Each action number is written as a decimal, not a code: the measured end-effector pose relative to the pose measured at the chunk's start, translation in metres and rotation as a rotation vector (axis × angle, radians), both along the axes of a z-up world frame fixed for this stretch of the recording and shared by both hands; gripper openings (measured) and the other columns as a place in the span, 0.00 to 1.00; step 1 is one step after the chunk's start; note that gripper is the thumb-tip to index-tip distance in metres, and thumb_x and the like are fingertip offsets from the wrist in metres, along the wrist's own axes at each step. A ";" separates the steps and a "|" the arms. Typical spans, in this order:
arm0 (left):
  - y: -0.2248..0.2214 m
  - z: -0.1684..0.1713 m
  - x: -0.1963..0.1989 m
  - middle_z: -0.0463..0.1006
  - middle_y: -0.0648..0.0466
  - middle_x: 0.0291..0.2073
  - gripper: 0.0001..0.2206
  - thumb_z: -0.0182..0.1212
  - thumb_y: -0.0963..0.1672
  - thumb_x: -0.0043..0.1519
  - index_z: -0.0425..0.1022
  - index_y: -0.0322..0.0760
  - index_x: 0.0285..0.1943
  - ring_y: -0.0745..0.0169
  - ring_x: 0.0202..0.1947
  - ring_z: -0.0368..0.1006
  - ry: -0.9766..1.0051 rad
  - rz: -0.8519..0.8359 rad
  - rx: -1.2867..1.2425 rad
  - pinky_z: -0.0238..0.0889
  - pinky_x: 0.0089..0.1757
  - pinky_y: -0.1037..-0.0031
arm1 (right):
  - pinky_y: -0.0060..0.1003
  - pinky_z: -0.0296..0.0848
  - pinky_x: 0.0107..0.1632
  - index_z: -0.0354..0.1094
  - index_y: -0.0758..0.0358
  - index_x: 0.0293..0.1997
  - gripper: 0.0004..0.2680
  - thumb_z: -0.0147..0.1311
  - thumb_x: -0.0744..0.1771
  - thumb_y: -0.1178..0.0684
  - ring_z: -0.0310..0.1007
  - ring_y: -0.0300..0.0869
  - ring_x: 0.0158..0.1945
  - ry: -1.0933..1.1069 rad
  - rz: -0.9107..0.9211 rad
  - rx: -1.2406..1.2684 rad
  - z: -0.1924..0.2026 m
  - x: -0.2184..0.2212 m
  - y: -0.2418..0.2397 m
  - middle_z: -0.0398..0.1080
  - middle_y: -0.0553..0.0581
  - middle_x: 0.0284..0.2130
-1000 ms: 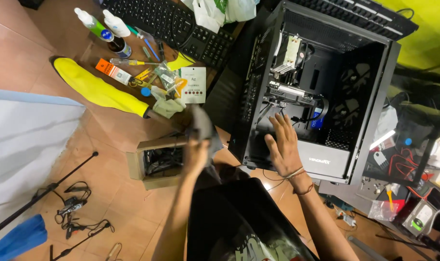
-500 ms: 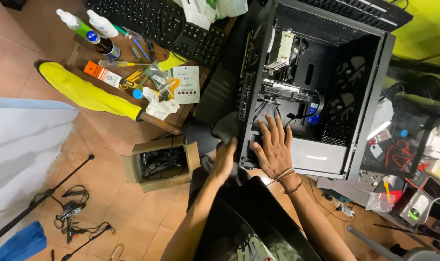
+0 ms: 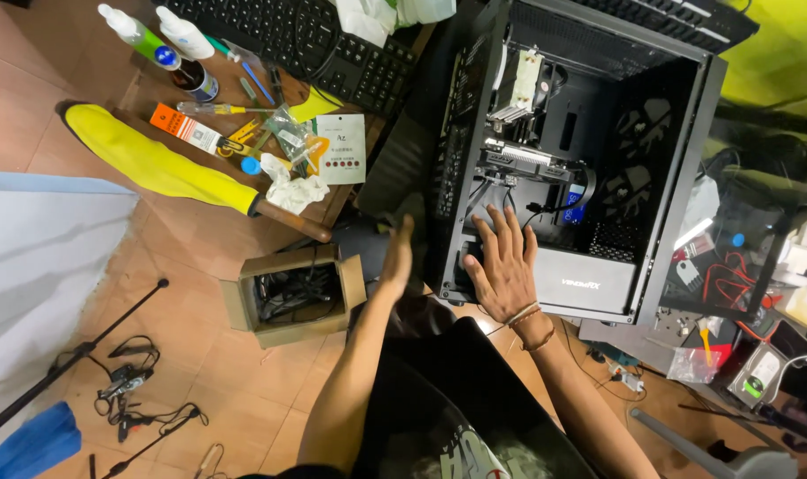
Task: Cleaning the interior of a computer case with a cloth and inspecting internal components
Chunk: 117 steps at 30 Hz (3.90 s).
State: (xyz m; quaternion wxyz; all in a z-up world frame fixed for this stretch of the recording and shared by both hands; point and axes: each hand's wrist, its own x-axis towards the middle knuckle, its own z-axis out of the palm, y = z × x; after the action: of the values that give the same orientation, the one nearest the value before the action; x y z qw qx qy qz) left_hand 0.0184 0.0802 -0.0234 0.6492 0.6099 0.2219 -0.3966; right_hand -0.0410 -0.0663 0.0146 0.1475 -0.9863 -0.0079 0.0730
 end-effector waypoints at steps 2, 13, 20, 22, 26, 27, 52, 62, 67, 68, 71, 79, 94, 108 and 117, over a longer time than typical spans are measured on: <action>-0.016 -0.035 0.022 0.40 0.32 0.61 0.44 0.35 0.63 0.52 0.40 0.22 0.63 0.41 0.62 0.35 0.019 0.030 -0.036 0.30 0.58 0.59 | 0.51 0.32 0.58 0.43 0.56 0.60 0.20 0.23 0.65 0.38 0.33 0.51 0.64 -0.001 -0.008 0.000 0.000 0.000 0.001 0.43 0.60 0.58; -0.022 -0.031 0.037 0.64 0.33 0.49 0.37 0.35 0.60 0.54 0.64 0.21 0.51 0.38 0.55 0.54 -0.231 -0.242 -0.019 0.46 0.53 0.58 | 0.48 0.31 0.59 0.44 0.55 0.60 0.20 0.23 0.65 0.38 0.34 0.51 0.64 0.027 -0.029 0.017 0.001 0.002 0.000 0.44 0.58 0.57; -0.001 -0.033 0.006 0.54 0.37 0.57 0.34 0.40 0.58 0.56 0.53 0.25 0.59 0.45 0.60 0.45 -0.075 -0.079 -0.121 0.37 0.57 0.61 | 0.49 0.31 0.59 0.43 0.54 0.60 0.20 0.23 0.65 0.38 0.34 0.51 0.64 0.022 -0.016 0.020 -0.001 0.003 -0.003 0.43 0.58 0.58; -0.007 -0.027 0.015 0.46 0.36 0.60 0.38 0.40 0.60 0.56 0.47 0.23 0.62 0.44 0.62 0.38 -0.062 0.016 -0.175 0.30 0.59 0.61 | 0.49 0.32 0.59 0.44 0.54 0.60 0.20 0.23 0.65 0.38 0.34 0.51 0.64 0.015 -0.021 0.014 -0.002 0.002 -0.003 0.44 0.58 0.58; -0.031 0.025 0.054 0.59 0.41 0.54 0.35 0.51 0.57 0.50 0.55 0.29 0.59 0.51 0.56 0.54 0.100 0.288 -0.304 0.46 0.55 0.64 | 0.49 0.34 0.58 0.45 0.55 0.59 0.20 0.24 0.65 0.38 0.36 0.51 0.63 0.002 -0.014 -0.014 -0.001 0.001 -0.005 0.45 0.59 0.58; -0.038 0.020 0.064 0.61 0.43 0.53 0.35 0.53 0.57 0.50 0.56 0.30 0.59 0.52 0.54 0.56 0.087 0.365 -0.320 0.50 0.53 0.65 | 0.49 0.34 0.58 0.45 0.55 0.59 0.20 0.24 0.65 0.38 0.36 0.51 0.63 0.001 -0.010 -0.002 -0.001 0.003 -0.006 0.45 0.59 0.58; -0.104 0.039 0.181 0.67 0.39 0.47 0.23 0.40 0.52 0.60 0.65 0.28 0.51 0.44 0.52 0.59 -0.733 0.054 0.030 0.52 0.51 0.57 | 0.48 0.48 0.57 0.49 0.67 0.55 0.19 0.27 0.64 0.44 0.52 0.56 0.57 -0.142 -0.104 0.707 0.028 0.078 -0.091 0.58 0.65 0.51; -0.108 0.054 0.164 0.73 0.39 0.36 0.27 0.33 0.57 0.57 0.70 0.32 0.42 0.40 0.44 0.66 -0.471 -0.316 0.338 0.55 0.45 0.55 | 0.51 0.49 0.57 0.48 0.70 0.53 0.16 0.27 0.65 0.48 0.55 0.58 0.56 -0.210 -0.138 0.837 0.034 0.112 -0.112 0.60 0.67 0.48; -0.152 0.052 0.173 0.69 0.37 0.40 0.13 0.41 0.43 0.60 0.65 0.28 0.47 0.39 0.43 0.65 -1.249 0.001 0.166 0.58 0.43 0.57 | 0.49 0.53 0.55 0.48 0.67 0.54 0.17 0.29 0.65 0.45 0.57 0.56 0.54 -0.195 -0.252 0.960 0.026 0.128 -0.114 0.61 0.66 0.47; -0.160 0.062 0.164 0.68 0.35 0.34 0.15 0.43 0.46 0.59 0.65 0.25 0.42 0.35 0.39 0.64 -1.175 -0.020 0.122 0.58 0.40 0.56 | 0.45 0.56 0.53 0.47 0.63 0.55 0.19 0.32 0.64 0.40 0.59 0.50 0.52 -0.201 -0.386 1.180 0.022 0.135 -0.114 0.62 0.61 0.47; -0.168 0.072 0.145 0.69 0.39 0.29 0.18 0.44 0.50 0.59 0.67 0.27 0.36 0.44 0.35 0.65 -0.887 -0.066 -0.125 0.59 0.38 0.60 | 0.42 0.59 0.51 0.47 0.61 0.57 0.22 0.37 0.63 0.38 0.62 0.46 0.49 -0.190 -0.661 1.588 -0.048 0.137 -0.153 0.62 0.59 0.48; -0.161 0.066 0.161 0.63 0.43 0.31 0.15 0.50 0.46 0.58 0.61 0.27 0.44 0.47 0.32 0.62 -1.043 0.012 0.169 0.56 0.37 0.62 | 0.48 0.70 0.35 0.60 0.70 0.46 0.18 0.54 0.57 0.51 0.70 0.52 0.32 -0.096 -0.945 1.486 0.024 0.166 -0.175 0.67 0.65 0.32; -0.145 0.025 0.169 0.66 0.44 0.42 0.19 0.27 0.49 0.64 0.58 0.33 0.52 0.49 0.46 0.64 -1.068 0.222 0.265 0.60 0.47 0.68 | 0.49 0.47 0.59 0.54 0.67 0.55 0.24 0.31 0.63 0.35 0.51 0.55 0.58 0.244 -0.659 0.901 0.024 0.245 -0.070 0.57 0.70 0.50; -0.148 0.035 0.169 0.64 0.48 0.43 0.20 0.28 0.52 0.62 0.58 0.37 0.52 0.51 0.42 0.64 -1.057 0.129 0.347 0.60 0.45 0.63 | 0.40 0.62 0.46 0.53 0.70 0.54 0.23 0.40 0.62 0.39 0.62 0.49 0.41 0.361 -1.047 1.548 -0.039 0.244 -0.061 0.61 0.63 0.37; -0.155 0.055 0.165 0.59 0.49 0.47 0.18 0.35 0.51 0.60 0.58 0.39 0.51 0.51 0.46 0.57 -1.349 0.002 0.509 0.51 0.48 0.64 | 0.59 0.43 0.54 0.58 0.57 0.53 0.22 0.49 0.56 0.43 0.59 0.50 0.48 0.167 -1.281 1.612 0.011 0.211 -0.129 0.61 0.57 0.43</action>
State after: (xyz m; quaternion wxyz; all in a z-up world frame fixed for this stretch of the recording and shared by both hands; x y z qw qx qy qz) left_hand 0.1835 -0.0751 0.0318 0.4830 0.8542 -0.1412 0.1308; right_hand 0.1697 -0.1950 0.0259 0.7759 -0.4059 0.4825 0.0220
